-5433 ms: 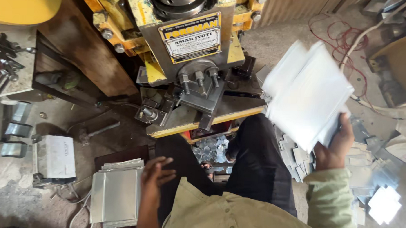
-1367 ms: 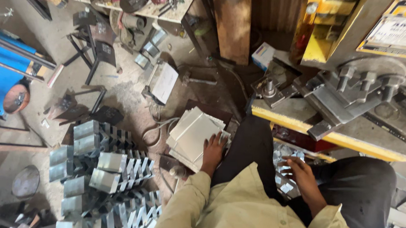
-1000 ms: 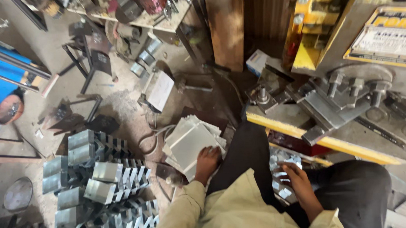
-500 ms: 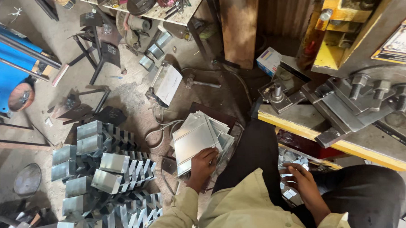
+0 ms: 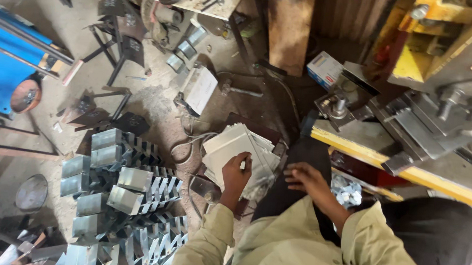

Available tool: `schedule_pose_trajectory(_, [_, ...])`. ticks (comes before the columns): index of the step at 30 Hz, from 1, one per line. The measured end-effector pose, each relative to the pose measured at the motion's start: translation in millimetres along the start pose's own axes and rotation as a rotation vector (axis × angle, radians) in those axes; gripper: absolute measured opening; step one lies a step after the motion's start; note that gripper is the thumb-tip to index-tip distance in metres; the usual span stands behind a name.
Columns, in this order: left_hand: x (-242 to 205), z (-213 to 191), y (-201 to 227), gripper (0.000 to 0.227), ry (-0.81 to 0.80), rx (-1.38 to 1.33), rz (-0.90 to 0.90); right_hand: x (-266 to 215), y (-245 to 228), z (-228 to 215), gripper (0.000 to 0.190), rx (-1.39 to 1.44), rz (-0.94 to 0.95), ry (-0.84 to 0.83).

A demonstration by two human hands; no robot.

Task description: The person operates a yellow industrial press machine to process rectangular metal sheets. They repeatedly pick up sheets from a stack, place them into the machine's mold, and remove the processed pieces.

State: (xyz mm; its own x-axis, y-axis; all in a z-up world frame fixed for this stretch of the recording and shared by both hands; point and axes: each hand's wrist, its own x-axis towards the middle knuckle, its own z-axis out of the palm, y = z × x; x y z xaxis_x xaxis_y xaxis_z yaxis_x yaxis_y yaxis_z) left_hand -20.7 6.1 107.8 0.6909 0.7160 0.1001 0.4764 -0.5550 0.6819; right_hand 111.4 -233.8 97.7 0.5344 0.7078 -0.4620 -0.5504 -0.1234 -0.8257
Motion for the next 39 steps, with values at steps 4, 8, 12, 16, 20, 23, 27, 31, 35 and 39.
schedule_pose_trajectory(4, [20.8, 2.0, -50.6, 0.068, 0.223, 0.208, 0.094, 31.1, 71.8, -0.7, 0.025, -0.130, -0.266, -0.004])
schedule_pose_trajectory(8, [29.9, 0.1, -111.3, 0.106, 0.065, 0.297, -0.480, 35.8, 95.1, -18.8, 0.021, -0.004, -0.215, -0.057])
schedule_pose_trajectory(12, [19.0, 8.5, -144.0, 0.117, 0.114, 0.206, -0.577, 35.7, 89.7, -22.0, 0.022, 0.018, -0.235, -0.079])
schedule_pose_trajectory(16, [26.6, 5.6, -149.2, 0.100, 0.062, 0.256, -0.634, 33.4, 87.5, -23.5, 0.022, 0.068, -0.211, -0.085])
schedule_pose_trajectory(20, [45.0, -12.9, -147.9, 0.057, 0.138, -0.069, -0.491, 30.1, 80.9, -24.1, 0.025, 0.126, -0.149, -0.075])
schedule_pose_trajectory(23, [49.8, -13.3, -99.8, 0.035, 0.263, -0.099, -0.290, 23.3, 66.0, -22.5, 0.030, 0.191, -0.085, -0.043])
schedule_pose_trajectory(27, [10.9, -49.1, 37.0, 0.016, 0.268, 0.104, 0.252, 10.6, 35.4, -29.6, 0.046, 0.263, 0.026, 0.011])
schedule_pose_trajectory(31, [-44.8, -96.3, 157.0, 0.022, 0.255, 0.249, 0.978, -31.9, 25.0, -57.6, 0.066, 0.397, 0.090, 0.073])
schedule_pose_trajectory(35, [-48.1, -90.0, 214.2, 0.022, 0.345, -0.053, 1.395, -123.1, 32.9, -123.3, 0.068, 0.665, -0.263, 0.187])
schedule_pose_trajectory(39, [-25.2, -34.4, 233.7, 0.026, 0.169, -0.179, 1.565, -215.6, 45.5, -189.6, 0.081, 0.927, -0.365, 0.272])
